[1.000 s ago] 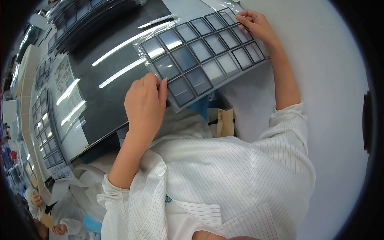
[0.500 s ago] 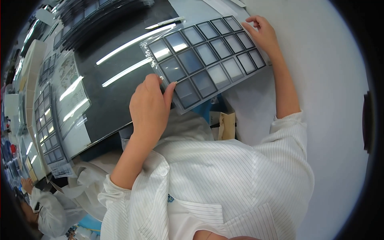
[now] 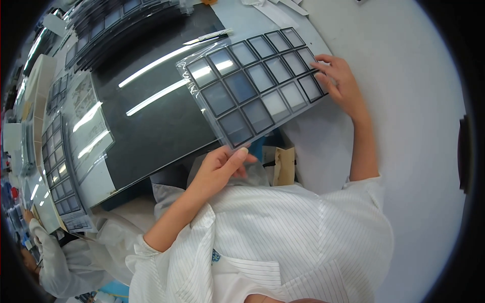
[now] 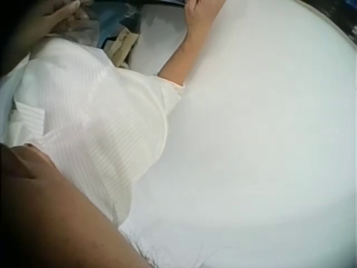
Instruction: Inspecting small electronic components in a grid tray and applying protective plastic film.
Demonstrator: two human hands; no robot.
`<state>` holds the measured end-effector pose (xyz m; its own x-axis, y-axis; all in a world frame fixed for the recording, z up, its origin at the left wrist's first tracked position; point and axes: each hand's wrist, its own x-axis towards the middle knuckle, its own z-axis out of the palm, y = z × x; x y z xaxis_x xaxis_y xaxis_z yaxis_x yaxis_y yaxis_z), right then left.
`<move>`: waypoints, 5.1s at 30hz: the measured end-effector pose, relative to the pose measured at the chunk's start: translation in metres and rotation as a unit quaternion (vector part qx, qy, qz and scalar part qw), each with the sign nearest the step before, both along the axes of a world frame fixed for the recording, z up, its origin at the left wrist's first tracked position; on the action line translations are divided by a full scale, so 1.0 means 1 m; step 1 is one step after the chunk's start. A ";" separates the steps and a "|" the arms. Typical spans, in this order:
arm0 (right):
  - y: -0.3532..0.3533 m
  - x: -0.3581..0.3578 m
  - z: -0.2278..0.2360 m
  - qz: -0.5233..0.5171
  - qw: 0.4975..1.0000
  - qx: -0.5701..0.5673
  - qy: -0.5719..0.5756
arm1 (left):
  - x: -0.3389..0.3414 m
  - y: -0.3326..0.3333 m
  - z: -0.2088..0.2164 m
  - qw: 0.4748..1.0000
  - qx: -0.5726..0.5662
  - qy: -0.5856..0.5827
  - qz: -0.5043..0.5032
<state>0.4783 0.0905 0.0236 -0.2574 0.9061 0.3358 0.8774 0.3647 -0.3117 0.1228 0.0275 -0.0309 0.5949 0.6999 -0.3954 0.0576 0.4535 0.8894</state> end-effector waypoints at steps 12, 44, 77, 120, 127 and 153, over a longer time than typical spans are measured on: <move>0.007 0.031 -0.032 -0.096 0.916 -0.008 0.389 | 0.022 0.005 0.025 0.964 -0.219 -0.148 0.034; 0.164 -0.162 -0.021 0.197 0.950 0.166 -0.178 | -0.174 -0.056 0.021 0.964 -0.064 -0.048 0.254; 0.007 -0.325 0.025 0.460 0.885 -0.054 0.044 | -0.166 -0.068 0.022 0.936 -0.082 -0.048 0.338; -0.005 -0.360 0.029 0.472 0.868 -0.127 -0.083 | -0.175 -0.071 0.023 0.930 -0.073 -0.094 0.349; -0.006 -0.338 0.032 0.447 0.881 -0.140 -0.067 | -0.172 -0.071 0.022 0.922 -0.078 -0.076 0.372; -0.006 -0.252 0.051 0.372 0.905 -0.175 -0.110 | -0.172 -0.070 0.021 0.919 -0.082 -0.075 0.378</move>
